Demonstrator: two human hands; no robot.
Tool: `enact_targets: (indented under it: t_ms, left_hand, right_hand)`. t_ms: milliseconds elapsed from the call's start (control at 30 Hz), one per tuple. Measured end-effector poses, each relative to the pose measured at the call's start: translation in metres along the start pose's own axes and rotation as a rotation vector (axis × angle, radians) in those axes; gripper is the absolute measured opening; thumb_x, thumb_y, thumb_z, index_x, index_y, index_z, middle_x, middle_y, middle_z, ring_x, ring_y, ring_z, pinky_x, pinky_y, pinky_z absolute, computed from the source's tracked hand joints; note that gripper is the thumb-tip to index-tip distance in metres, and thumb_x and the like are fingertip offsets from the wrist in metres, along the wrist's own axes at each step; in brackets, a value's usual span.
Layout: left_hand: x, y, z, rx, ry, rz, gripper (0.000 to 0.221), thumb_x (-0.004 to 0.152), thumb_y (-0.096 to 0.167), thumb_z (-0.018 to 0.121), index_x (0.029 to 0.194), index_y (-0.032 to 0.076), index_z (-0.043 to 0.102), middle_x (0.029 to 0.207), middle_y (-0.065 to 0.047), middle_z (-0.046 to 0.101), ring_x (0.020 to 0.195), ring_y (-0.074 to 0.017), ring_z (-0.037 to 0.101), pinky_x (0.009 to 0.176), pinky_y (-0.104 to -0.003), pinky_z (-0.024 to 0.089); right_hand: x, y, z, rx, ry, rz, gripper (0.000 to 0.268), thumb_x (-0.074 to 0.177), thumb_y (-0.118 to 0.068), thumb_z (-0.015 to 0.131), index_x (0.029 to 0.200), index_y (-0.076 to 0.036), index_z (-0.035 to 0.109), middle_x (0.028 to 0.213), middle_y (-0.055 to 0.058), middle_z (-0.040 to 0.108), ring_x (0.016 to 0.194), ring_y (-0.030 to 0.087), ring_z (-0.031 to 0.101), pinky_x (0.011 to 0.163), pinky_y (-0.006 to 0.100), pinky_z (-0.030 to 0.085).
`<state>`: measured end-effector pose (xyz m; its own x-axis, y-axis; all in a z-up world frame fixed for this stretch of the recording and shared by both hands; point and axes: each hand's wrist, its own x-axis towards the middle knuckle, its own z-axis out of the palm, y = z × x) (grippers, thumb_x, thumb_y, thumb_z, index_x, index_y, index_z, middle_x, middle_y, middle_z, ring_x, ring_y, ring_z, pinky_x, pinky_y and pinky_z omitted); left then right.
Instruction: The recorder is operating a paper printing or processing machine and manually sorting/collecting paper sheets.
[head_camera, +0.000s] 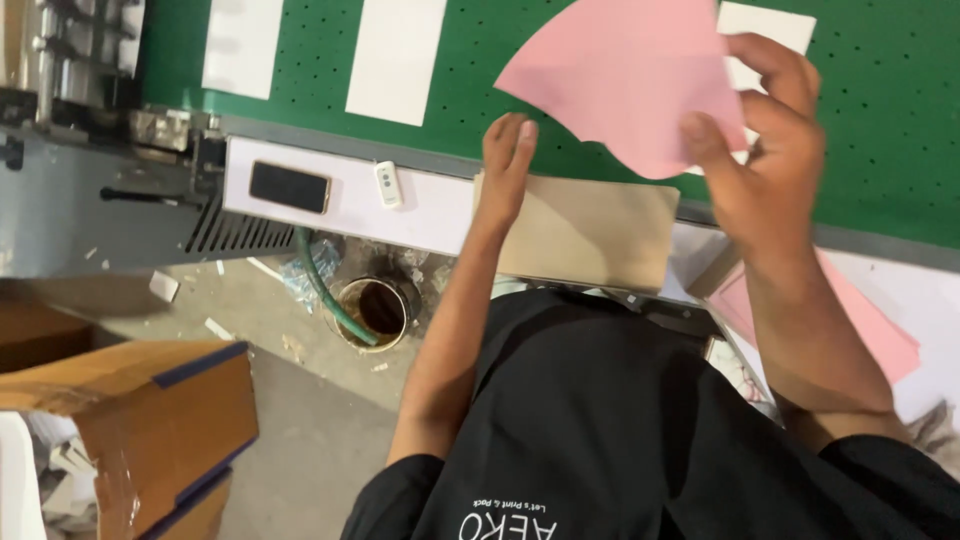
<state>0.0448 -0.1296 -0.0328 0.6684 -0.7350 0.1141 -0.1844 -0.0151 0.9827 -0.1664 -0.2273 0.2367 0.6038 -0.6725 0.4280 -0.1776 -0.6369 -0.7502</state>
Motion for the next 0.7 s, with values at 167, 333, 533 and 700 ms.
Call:
enact_targets:
  t_ms: [167,333,533,700]
  left_hand:
    - [-0.004,0.052,0.024,-0.122,-0.38,-0.139,0.046,0.103,0.039,0.062,0.127,0.001,0.072,0.148,-0.018,0.05,0.135,-0.0244,0.049,0.107,-0.036,0.042]
    - [-0.031,0.052,0.076,-0.317,-0.609,-0.36,0.049,0.103,0.045,0.06,0.127,0.003,0.067,0.118,-0.012,0.072,0.107,-0.0191,0.064,0.097,-0.036,0.052]
    - [-0.045,0.093,0.049,-0.38,-0.598,-0.421,0.044,0.099,0.04,0.069,0.122,0.002,0.074,0.111,-0.01,0.075,0.101,-0.0173,0.065,0.093,-0.032,0.049]
    - [-0.053,0.066,-0.028,-0.205,-0.41,-0.375,0.02,0.092,0.025,0.081,0.094,0.006,0.078,0.131,-0.004,0.068,0.107,-0.0135,0.066,0.094,-0.031,0.056]
  right_hand:
    - [-0.062,0.026,-0.038,0.295,0.174,0.195,0.029,0.103,-0.027,0.075,0.109,0.001,0.073,0.141,0.009,0.06,0.131,0.02,0.048,0.11,0.036,0.042]
    - [-0.111,0.025,-0.059,0.614,0.253,0.338,0.027,0.11,-0.021,0.077,0.118,0.005,0.07,0.137,0.008,0.058,0.109,0.013,0.052,0.092,0.026,0.041]
    - [-0.128,0.028,-0.08,0.465,0.413,0.367,0.03,0.104,-0.021,0.077,0.12,0.004,0.071,0.136,0.009,0.061,0.118,0.013,0.056,0.103,0.028,0.045]
    - [-0.177,0.113,-0.045,0.296,0.304,0.582,0.026,0.103,-0.021,0.08,0.114,0.002,0.073,0.14,0.012,0.063,0.125,0.018,0.058,0.104,0.033,0.048]
